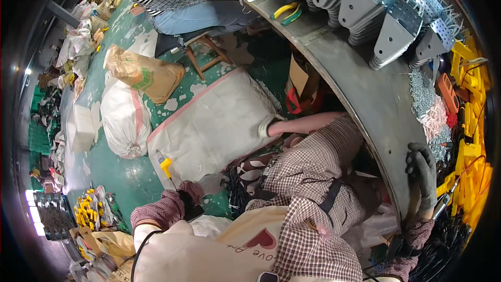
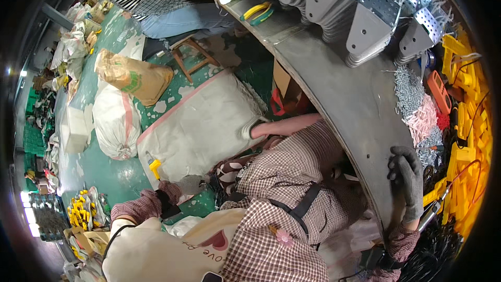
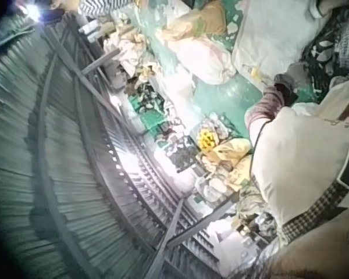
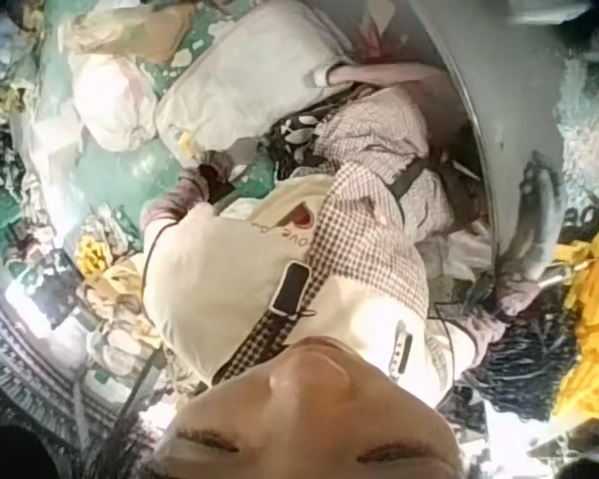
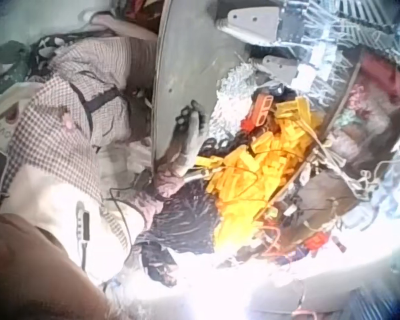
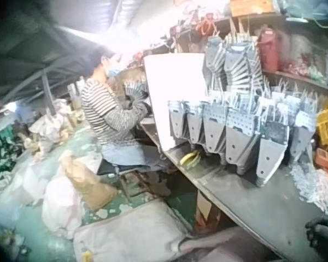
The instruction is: The recorder is assembling an electronic device, involving wiring, soldering, and screw driving within a plastic housing.
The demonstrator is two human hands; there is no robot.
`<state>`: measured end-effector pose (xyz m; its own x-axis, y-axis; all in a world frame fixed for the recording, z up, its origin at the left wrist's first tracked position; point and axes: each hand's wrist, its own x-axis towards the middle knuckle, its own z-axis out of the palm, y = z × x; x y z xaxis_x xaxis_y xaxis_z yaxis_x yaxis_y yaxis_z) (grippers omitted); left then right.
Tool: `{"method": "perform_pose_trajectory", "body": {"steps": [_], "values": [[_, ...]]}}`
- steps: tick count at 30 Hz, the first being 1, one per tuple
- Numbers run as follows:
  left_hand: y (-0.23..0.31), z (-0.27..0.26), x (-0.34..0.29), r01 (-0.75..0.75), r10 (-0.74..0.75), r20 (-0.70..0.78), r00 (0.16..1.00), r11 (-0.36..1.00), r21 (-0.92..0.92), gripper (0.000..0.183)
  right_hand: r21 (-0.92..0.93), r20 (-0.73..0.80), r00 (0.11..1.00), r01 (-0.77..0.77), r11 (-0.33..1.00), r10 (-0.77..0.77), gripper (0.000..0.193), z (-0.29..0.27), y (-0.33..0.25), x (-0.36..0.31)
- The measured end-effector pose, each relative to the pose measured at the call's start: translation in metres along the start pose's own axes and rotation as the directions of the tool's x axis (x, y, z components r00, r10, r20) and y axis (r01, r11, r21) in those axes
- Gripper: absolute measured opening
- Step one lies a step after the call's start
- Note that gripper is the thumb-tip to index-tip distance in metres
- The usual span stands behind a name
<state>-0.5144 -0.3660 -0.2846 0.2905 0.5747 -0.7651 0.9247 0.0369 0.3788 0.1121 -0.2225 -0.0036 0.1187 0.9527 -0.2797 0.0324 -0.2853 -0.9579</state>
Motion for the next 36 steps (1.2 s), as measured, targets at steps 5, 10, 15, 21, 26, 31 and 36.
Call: {"method": "perform_pose_trajectory", "body": {"steps": [5, 10, 15, 21, 26, 31, 36], "values": [[0.024, -0.029, 0.002, 0.003, -0.005, 0.035, 0.999, 0.998, 0.062, 0.038, 0.07, -0.025, 1.0, 0.015, 0.997, -0.014, 0.023, 0.005, -0.001, -0.008], [0.027, -0.027, 0.014, -0.036, 0.016, 0.136, 0.991, 0.989, 0.144, 0.041, 0.04, -0.044, 0.999, 0.002, 0.999, 0.0, 0.02, 0.013, -0.011, -0.01], [0.061, -0.057, 0.02, -0.027, 0.009, 0.146, 0.989, 0.992, 0.124, 0.04, -0.031, -0.053, 0.996, 0.074, 0.997, -0.076, 0.02, 0.002, 0.001, -0.008], [0.063, 0.02, -0.002, -0.011, -0.023, -0.141, 0.99, 0.972, -0.235, 0.043, -0.356, -0.103, 0.968, 0.181, 0.917, -0.231, 0.019, -0.003, 0.019, -0.009], [0.072, 0.162, -0.02, 0.081, -0.059, 0.061, 0.996, 0.891, -0.446, 0.052, -0.396, -0.114, 0.972, 0.146, 0.906, -0.206, 0.021, 0.003, 0.022, -0.022], [0.058, 0.14, -0.015, 0.307, -0.242, 0.206, 0.948, 0.869, -0.389, 0.035, -0.623, 0.299, 0.9, 0.437, 0.648, -0.318, 0.065, 0.007, 0.033, -0.034], [-0.045, 0.14, 0.03, 0.412, -0.44, 0.032, 0.897, 0.81, -0.417, 0.03, -0.885, 0.464, 0.864, 0.461, -0.059, -0.196, 0.095, 0.057, 0.005, -0.023]]}}
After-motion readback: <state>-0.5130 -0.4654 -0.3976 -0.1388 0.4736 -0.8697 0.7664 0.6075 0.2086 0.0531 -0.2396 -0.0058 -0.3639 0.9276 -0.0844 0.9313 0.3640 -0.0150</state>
